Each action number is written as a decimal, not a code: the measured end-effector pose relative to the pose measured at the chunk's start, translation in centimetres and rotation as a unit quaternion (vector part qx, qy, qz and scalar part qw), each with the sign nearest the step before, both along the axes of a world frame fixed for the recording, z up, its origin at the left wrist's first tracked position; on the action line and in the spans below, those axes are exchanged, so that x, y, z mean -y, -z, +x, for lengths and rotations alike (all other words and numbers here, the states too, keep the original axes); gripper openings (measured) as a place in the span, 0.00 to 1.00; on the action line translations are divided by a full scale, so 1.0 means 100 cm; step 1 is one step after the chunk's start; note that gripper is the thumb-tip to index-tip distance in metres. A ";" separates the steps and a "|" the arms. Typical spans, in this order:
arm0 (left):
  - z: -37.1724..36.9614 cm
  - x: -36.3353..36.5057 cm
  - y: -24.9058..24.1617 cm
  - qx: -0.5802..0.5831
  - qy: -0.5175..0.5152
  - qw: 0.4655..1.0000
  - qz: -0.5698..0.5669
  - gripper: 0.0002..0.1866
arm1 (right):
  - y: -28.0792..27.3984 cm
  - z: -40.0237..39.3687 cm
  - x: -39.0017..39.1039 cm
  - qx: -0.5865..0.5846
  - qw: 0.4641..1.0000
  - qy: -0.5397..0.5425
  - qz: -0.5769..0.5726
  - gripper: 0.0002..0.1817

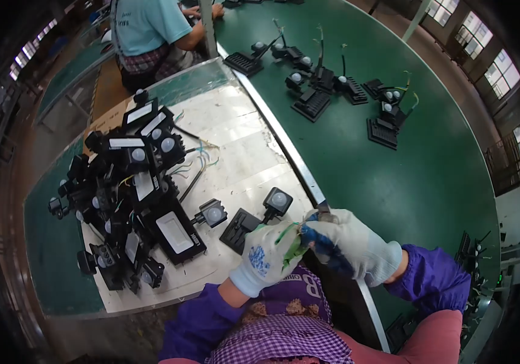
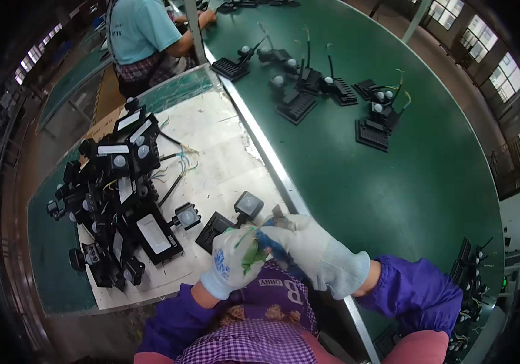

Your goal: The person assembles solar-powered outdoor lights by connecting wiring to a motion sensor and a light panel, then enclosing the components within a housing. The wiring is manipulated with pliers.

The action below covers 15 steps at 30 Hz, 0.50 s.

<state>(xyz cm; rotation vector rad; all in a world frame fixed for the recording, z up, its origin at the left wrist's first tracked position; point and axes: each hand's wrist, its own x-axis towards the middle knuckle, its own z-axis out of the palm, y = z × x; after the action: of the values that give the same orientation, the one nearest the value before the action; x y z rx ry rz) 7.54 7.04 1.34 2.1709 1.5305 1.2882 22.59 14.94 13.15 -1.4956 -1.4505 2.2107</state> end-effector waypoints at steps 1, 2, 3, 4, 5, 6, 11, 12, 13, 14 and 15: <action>0.001 -0.003 0.004 0.012 0.009 1.000 0.026 0.24 | 0.004 0.002 0.000 -0.004 1.000 -0.011 0.018 0.11; 0.000 -0.003 0.008 0.025 0.019 0.998 0.050 0.24 | 0.002 0.005 0.003 -0.025 1.000 -0.003 -0.003 0.11; -0.002 0.002 0.006 0.014 0.038 0.999 0.015 0.23 | 0.000 0.008 0.006 -0.044 0.999 0.006 -0.025 0.11; -0.004 0.009 0.010 0.017 0.030 0.999 0.006 0.23 | 0.001 0.007 0.010 -0.048 0.997 0.023 -0.048 0.11; -0.002 0.011 0.013 0.020 0.027 0.999 0.006 0.23 | 0.002 0.007 0.011 -0.052 0.996 0.046 -0.063 0.10; 0.001 0.005 0.014 0.024 0.027 0.999 0.017 0.23 | 0.001 0.008 0.009 -0.054 0.994 0.070 -0.065 0.10; -0.004 -0.002 0.002 0.142 0.066 0.980 -0.121 0.25 | 0.019 0.002 0.003 -0.135 0.987 0.091 0.006 0.13; -0.002 -0.001 -0.005 0.169 0.065 0.974 -0.138 0.25 | 0.020 0.004 0.002 -0.125 0.989 0.074 0.016 0.14; -0.002 0.001 -0.013 0.192 0.064 0.967 -0.156 0.25 | 0.022 0.005 0.000 -0.119 0.991 0.057 0.026 0.14; -0.002 0.000 -0.018 0.213 0.060 0.960 -0.172 0.26 | 0.022 0.005 -0.001 -0.114 0.992 0.037 0.037 0.15; -0.001 0.003 -0.018 0.237 0.052 0.949 -0.203 0.26 | 0.022 0.007 -0.002 -0.101 0.994 0.024 0.028 0.16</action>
<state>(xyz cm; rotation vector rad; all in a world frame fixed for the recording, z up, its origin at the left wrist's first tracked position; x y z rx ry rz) 7.40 6.70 3.12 1.5279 1.3198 1.2142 23.26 15.15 10.97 -1.2354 -1.3865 2.2010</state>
